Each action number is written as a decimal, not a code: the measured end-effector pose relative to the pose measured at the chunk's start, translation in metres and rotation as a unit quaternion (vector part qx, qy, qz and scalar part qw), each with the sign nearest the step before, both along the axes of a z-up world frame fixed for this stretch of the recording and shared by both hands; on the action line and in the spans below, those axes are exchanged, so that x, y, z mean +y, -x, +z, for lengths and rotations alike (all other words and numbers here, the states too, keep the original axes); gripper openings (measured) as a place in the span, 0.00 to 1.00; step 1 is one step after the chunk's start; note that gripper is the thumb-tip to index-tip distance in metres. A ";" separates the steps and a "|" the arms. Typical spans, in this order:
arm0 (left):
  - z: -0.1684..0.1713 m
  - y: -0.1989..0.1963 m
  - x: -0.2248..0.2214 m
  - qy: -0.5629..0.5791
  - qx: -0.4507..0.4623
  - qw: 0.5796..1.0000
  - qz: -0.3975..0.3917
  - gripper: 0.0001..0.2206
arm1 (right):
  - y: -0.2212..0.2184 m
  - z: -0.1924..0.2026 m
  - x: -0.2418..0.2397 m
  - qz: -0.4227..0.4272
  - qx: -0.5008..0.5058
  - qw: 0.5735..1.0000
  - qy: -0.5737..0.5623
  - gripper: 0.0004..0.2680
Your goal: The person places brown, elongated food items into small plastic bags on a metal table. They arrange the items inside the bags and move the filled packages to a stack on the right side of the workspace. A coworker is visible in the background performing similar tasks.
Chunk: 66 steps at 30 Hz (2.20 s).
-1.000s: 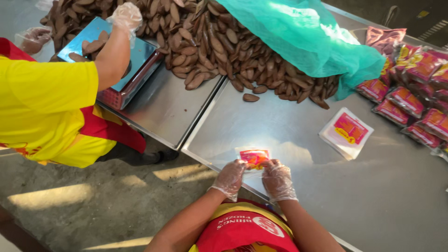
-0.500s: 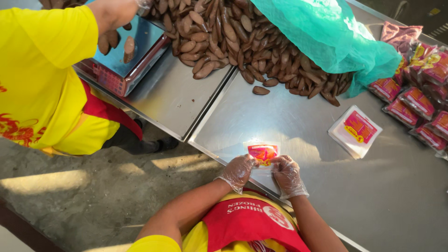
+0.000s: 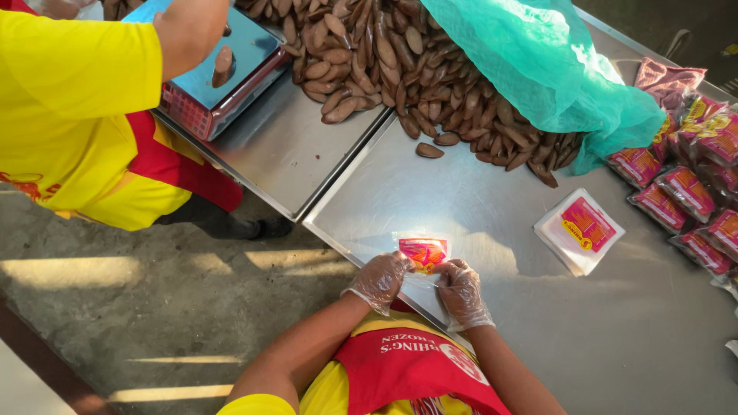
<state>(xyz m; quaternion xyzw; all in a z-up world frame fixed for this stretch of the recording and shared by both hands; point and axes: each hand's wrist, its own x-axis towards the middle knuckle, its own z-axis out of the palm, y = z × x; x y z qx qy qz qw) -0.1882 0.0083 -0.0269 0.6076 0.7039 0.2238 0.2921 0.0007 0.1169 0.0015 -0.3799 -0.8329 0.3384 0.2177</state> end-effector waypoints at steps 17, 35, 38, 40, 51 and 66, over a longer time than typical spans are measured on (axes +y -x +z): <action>-0.009 -0.008 0.001 -0.026 0.022 0.999 0.025 0.14 | -0.006 -0.005 0.003 0.011 0.022 0.999 0.022 0.08; 0.016 -0.008 0.002 -0.059 0.026 0.997 0.047 0.12 | -0.006 -0.011 0.010 0.024 -0.011 0.999 0.042 0.07; 0.006 -0.009 0.004 -0.061 0.015 0.996 0.060 0.12 | -0.007 -0.014 0.012 0.021 -0.022 0.998 0.058 0.07; -0.005 -0.012 0.002 -0.070 0.024 0.995 0.068 0.11 | -0.007 -0.011 0.009 0.008 -0.041 0.995 0.090 0.09; -0.024 -0.032 -0.009 -0.281 -0.062 0.955 0.077 0.23 | 0.011 0.016 0.001 0.124 -0.168 0.977 -0.050 0.08; 0.070 -0.002 -0.099 0.064 -0.267 0.945 0.180 0.30 | -0.105 -0.023 0.007 -0.095 -0.009 0.993 0.063 0.10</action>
